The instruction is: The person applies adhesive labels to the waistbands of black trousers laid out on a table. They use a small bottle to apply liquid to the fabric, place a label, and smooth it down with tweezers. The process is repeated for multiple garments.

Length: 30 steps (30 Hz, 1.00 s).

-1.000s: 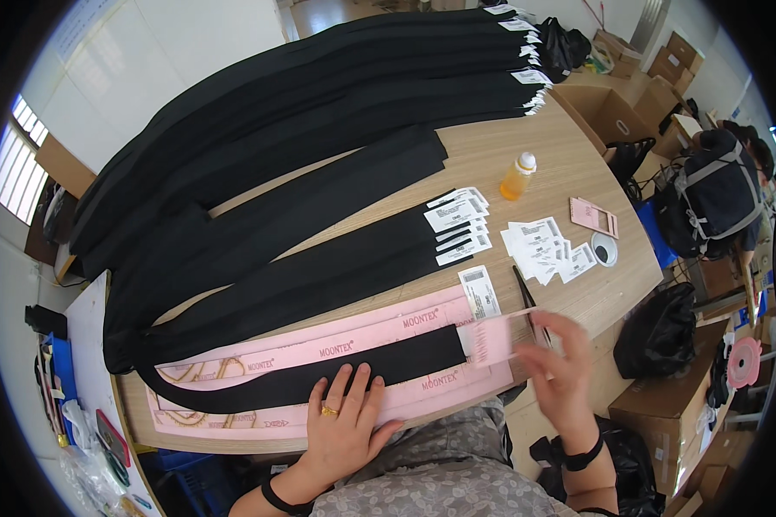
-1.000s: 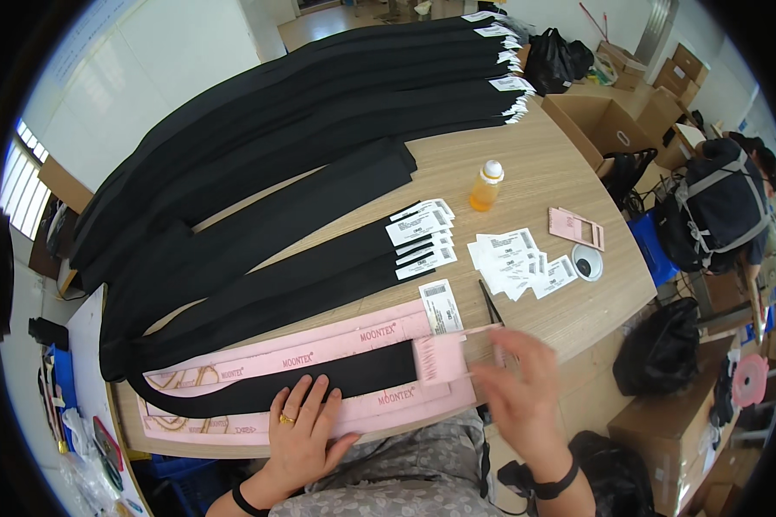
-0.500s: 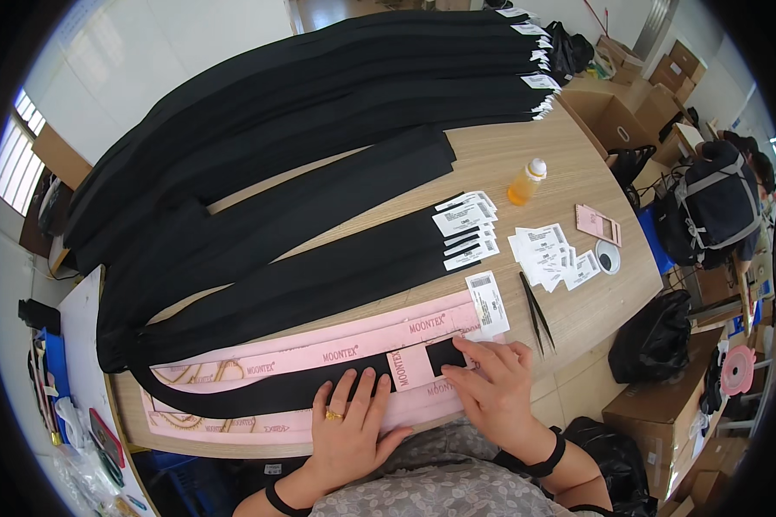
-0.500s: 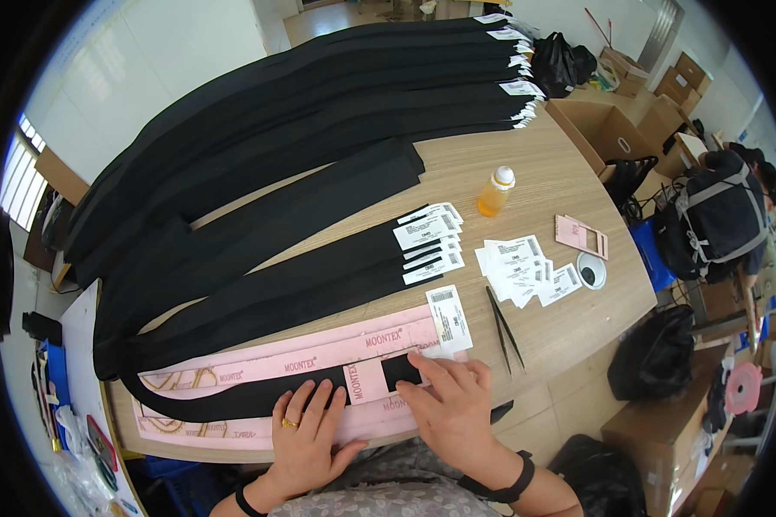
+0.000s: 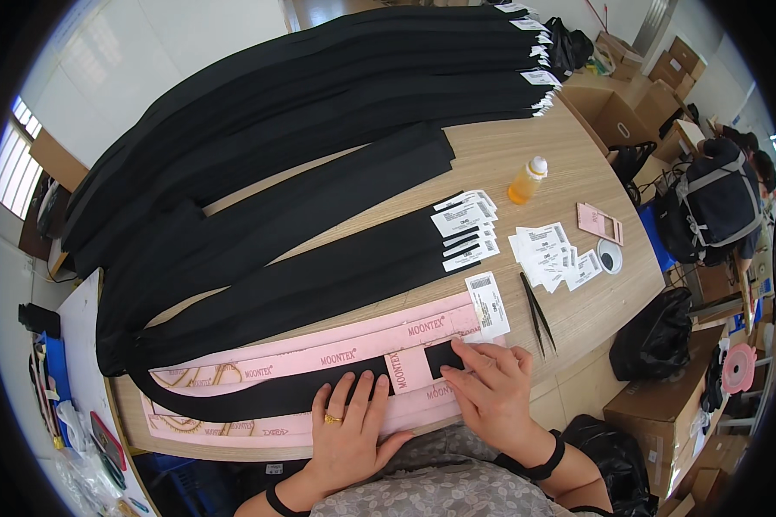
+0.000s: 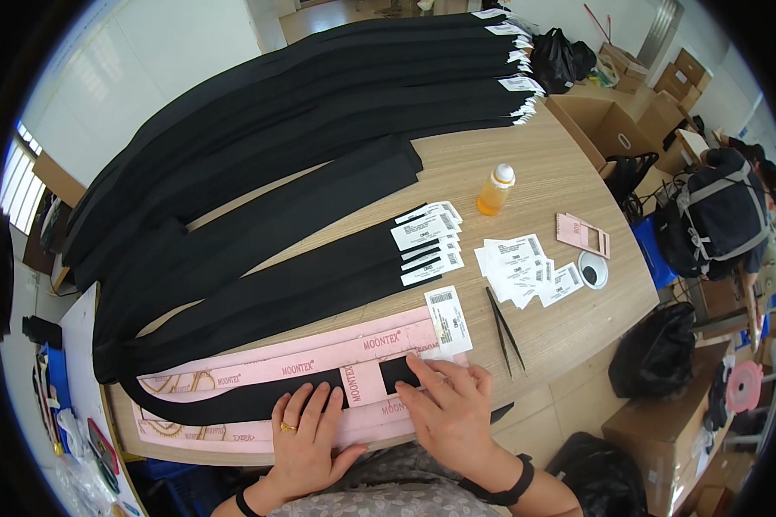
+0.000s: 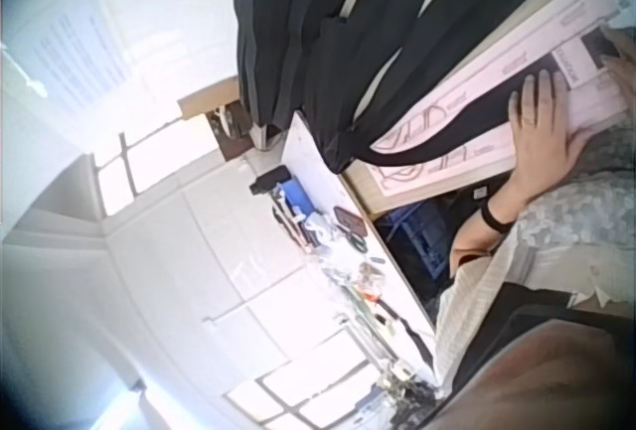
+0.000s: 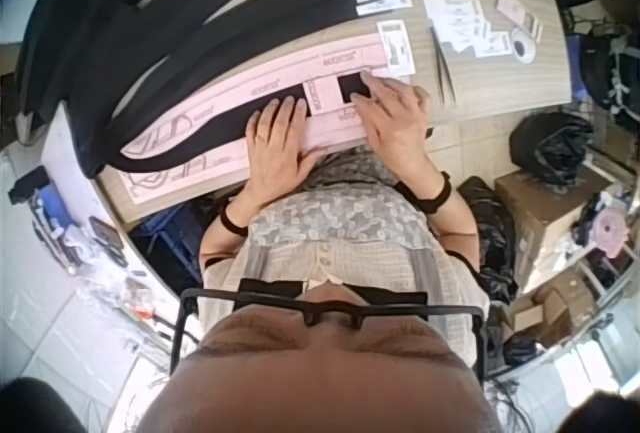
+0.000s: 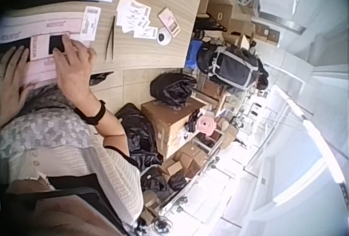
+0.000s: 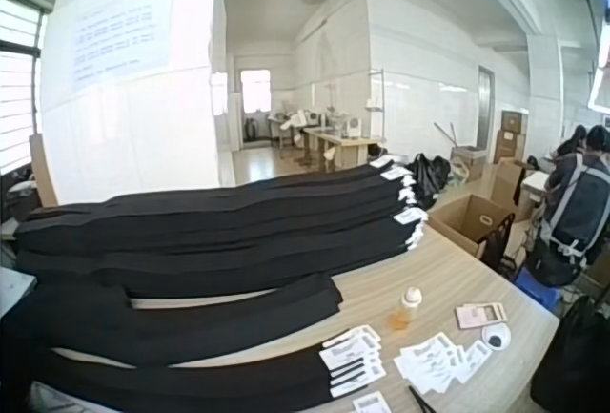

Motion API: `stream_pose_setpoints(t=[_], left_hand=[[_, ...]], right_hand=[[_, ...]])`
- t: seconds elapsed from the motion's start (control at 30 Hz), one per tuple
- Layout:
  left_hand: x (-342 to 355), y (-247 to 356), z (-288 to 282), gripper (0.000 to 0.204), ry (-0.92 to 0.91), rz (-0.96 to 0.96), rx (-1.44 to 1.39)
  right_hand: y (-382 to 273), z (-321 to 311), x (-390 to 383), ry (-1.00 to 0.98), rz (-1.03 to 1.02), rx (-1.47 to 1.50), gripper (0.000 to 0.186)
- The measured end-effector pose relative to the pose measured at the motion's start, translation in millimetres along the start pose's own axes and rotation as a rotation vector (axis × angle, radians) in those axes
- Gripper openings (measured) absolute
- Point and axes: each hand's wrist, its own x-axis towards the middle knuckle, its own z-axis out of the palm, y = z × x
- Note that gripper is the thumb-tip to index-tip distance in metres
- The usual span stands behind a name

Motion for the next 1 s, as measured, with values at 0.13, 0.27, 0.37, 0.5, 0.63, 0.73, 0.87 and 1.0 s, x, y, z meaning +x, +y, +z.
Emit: stream_pose_setpoints(t=[0.13,0.27,0.37,0.5,0.63,0.73,0.87,1.0], left_hand=[[2,2,-2,0.075,-0.028,0.001,0.015],[2,3,-1,0.076,-0.03,0.002,0.031],[1,3,0,0.076,-0.034,0.005,0.042],[1,4,-2,0.076,-0.042,0.0,0.058],[1,3,1,0.076,-0.045,0.001,0.065],[1,4,1,0.075,-0.045,0.003,0.064],[1,4,-1,0.074,-0.049,0.001,0.074],[5,5,-3,0.074,-0.032,0.008,0.041]], right_hand=[[2,1,0,-0.012,0.01,0.007,0.023],[1,-3,2,-0.023,-0.006,0.006,0.025],[18,-5,-3,0.015,0.073,0.271,0.028],[33,-20,-2,-0.035,-0.089,0.143,0.034],[34,-18,-4,-0.076,-0.191,0.005,0.033],[30,-25,-2,-0.147,-0.271,-0.134,0.028],[26,-24,3,-0.178,-0.32,-0.172,0.022],[24,-22,3,-0.178,-0.33,-0.22,0.024]])
